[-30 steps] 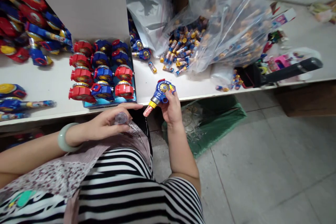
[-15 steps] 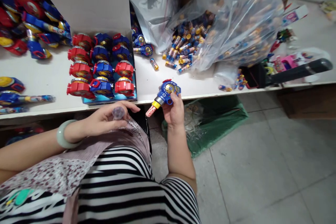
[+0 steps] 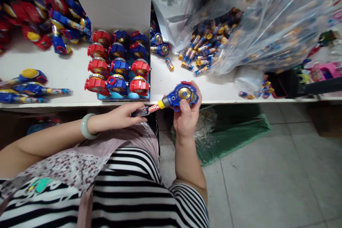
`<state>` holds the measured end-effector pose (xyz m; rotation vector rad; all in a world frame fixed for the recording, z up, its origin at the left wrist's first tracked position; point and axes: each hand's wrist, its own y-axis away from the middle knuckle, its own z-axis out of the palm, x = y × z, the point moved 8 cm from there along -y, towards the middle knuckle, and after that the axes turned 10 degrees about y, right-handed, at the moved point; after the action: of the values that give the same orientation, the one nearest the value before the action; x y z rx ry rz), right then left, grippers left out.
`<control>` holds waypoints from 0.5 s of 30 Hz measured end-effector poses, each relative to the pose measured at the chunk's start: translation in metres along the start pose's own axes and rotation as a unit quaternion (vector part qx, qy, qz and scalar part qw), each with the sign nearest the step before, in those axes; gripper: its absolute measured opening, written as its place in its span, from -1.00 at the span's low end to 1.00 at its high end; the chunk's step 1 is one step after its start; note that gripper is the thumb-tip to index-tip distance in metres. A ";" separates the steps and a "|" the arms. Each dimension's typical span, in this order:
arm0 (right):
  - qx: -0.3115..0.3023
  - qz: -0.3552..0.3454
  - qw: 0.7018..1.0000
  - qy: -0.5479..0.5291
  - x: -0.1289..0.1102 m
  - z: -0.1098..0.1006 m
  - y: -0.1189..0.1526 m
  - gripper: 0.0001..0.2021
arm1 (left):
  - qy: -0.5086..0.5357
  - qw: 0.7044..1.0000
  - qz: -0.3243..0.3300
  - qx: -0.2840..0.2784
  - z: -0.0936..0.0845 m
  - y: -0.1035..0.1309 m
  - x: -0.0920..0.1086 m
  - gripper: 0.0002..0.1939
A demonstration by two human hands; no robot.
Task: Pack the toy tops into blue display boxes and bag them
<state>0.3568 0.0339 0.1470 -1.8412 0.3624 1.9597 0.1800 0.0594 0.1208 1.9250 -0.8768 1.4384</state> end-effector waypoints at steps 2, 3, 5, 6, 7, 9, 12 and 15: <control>-0.015 0.004 1.000 0.006 0.003 0.006 0.003 -0.50 | -0.004 1.000 -0.002 -0.010 0.001 -0.001 0.001 -0.78; -0.023 0.006 1.000 0.005 0.005 0.009 0.004 -0.50 | -0.004 1.000 -0.003 -0.014 0.002 -0.001 0.001 -0.76; -0.040 0.009 0.999 -0.001 0.009 0.014 0.007 -0.50 | 0.008 1.000 -0.002 -0.020 0.003 -0.001 0.002 -0.72; -0.049 0.012 0.999 -0.002 0.011 0.016 0.008 -0.49 | 0.021 1.000 0.001 -0.022 0.003 -0.001 0.002 -0.71; -0.055 0.016 0.998 -0.001 0.013 0.018 0.009 -0.48 | 0.036 0.999 0.002 -0.024 0.004 -0.001 0.003 -0.70; -0.060 0.018 0.998 0.008 0.017 0.018 0.009 -0.45 | 0.074 0.997 0.001 -0.033 0.005 -0.002 0.002 -0.70; -0.071 0.009 0.997 0.017 0.019 0.018 0.009 -0.41 | 0.124 0.991 -0.013 -0.048 0.007 -0.003 0.000 -0.68; -0.079 -0.006 0.997 0.017 0.021 0.020 0.009 -0.42 | 0.139 0.989 -0.019 -0.035 0.008 -0.004 -0.001 -0.67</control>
<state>0.3338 0.0378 0.1274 -1.9709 0.2114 2.0009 0.1871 0.0560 0.1176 1.6297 -0.7456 1.5840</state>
